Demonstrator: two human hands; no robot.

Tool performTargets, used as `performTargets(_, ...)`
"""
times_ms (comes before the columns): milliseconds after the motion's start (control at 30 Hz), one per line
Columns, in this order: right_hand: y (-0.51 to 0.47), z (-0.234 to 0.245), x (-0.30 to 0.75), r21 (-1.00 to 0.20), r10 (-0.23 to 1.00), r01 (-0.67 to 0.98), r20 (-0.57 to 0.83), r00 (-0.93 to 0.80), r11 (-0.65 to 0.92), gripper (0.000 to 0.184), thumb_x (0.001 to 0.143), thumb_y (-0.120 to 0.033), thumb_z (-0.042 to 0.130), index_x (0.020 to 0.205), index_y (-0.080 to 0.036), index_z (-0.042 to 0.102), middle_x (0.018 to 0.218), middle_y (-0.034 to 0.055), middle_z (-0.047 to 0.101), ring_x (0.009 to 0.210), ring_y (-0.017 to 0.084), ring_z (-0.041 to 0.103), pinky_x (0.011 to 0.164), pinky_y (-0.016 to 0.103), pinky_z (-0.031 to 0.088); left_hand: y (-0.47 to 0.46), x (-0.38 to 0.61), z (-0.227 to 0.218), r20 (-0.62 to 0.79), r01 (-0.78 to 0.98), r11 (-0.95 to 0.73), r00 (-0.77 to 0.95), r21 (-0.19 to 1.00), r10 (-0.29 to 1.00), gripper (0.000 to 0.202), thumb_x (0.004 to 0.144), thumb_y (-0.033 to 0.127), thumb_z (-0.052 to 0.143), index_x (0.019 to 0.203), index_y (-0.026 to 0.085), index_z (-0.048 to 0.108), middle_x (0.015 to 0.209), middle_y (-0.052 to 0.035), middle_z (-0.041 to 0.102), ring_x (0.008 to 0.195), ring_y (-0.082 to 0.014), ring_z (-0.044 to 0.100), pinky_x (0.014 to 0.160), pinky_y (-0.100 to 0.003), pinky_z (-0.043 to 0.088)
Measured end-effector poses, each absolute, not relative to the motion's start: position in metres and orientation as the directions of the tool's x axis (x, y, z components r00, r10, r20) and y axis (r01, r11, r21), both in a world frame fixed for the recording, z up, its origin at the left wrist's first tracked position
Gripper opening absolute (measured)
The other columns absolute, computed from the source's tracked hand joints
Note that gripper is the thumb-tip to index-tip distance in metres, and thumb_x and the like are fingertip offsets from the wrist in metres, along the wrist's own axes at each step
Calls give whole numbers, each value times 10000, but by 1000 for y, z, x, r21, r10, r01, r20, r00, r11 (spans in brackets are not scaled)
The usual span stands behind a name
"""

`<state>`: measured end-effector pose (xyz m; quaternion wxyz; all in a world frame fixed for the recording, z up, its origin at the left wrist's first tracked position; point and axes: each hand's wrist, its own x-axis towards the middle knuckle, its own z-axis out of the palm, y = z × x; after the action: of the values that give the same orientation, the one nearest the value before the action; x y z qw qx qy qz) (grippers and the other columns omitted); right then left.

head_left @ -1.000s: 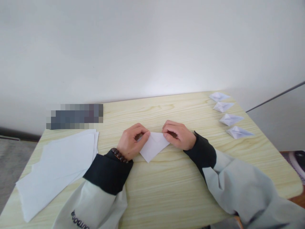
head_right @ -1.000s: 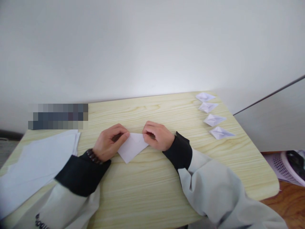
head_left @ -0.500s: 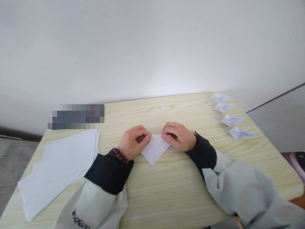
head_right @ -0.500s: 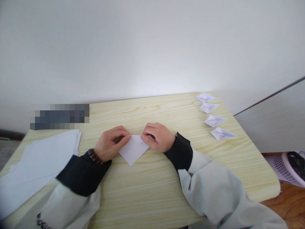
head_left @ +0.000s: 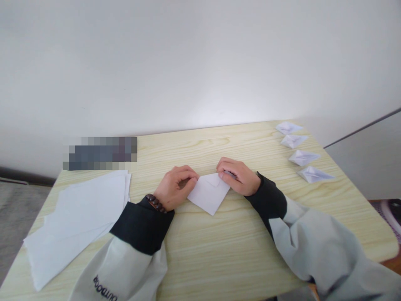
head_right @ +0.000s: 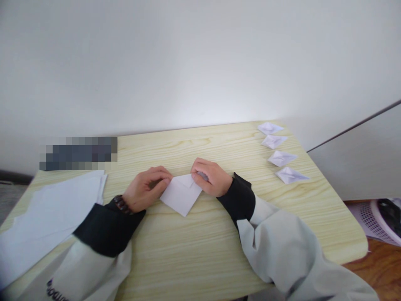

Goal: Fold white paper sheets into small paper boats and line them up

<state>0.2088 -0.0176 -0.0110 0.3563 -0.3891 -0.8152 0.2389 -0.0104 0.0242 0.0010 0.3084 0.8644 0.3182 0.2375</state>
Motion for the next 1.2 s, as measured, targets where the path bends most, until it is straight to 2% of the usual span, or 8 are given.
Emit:
performTargets(200,-17,-12,210,-663,808,475,390,-441,579,148,854,-177,402,716,-183,456,721,25,476,674,137,457,627,271,381,21,-10,0,228,379,-556,636,740,737,289,801,182,498,1048,185,647,856,-28,701,784,-144,631,735,-264,494)
performTargets(433,-20,-14,207,-610,838,575,384,-388,546,111,843,-213,476,743,-175,505,747,37,518,684,139,499,631,265,408,23,-10,-2,270,347,-604,661,717,700,177,796,194,532,828,213,705,804,-6,721,749,-137,640,742,-264,501)
performTargets(633,-19,-14,205,-568,852,636,385,-355,523,92,833,-222,501,770,-172,546,766,51,552,718,160,528,675,298,441,27,-12,-6,309,306,-657,696,689,648,129,798,217,589,848,229,707,836,-2,730,793,-145,654,796,-286,493)
performTargets(733,-18,-16,205,-554,857,667,434,-280,498,95,824,-210,515,870,-168,588,872,79,567,837,190,539,767,341,454,27,-12,-8,341,293,-678,691,674,637,130,800,205,598,865,222,710,841,-17,729,788,-148,650,767,-283,504)
performTargets(833,-19,-17,205,-520,832,701,520,-194,488,214,804,-216,553,1007,-175,605,1046,109,531,955,218,500,854,392,432,28,-13,-10,399,334,-722,657,607,640,146,817,205,580,881,209,712,846,-41,721,797,-162,631,738,-295,513)
performTargets(900,-20,-17,205,-488,811,702,540,-224,519,221,803,-264,582,1009,-200,627,1066,96,525,927,213,490,854,405,420,29,-14,-12,438,402,-749,627,527,645,157,827,215,568,884,208,714,848,-48,717,803,-175,614,740,-317,513)
performTargets(1033,-21,-18,205,-436,762,647,517,-389,626,270,768,-412,645,965,-228,669,981,65,559,845,189,479,798,372,405,31,-15,-15,474,519,-748,578,414,664,166,836,244,561,891,214,715,861,-45,714,813,-187,595,760,-342,507)
performTargets(1200,-17,-23,205,-347,742,693,527,-413,632,143,844,-305,576,902,-251,695,828,38,579,736,156,481,696,328,366,29,-14,-15,490,590,-738,562,327,666,171,830,290,574,885,225,723,926,-63,696,866,-204,595,780,-354,505)
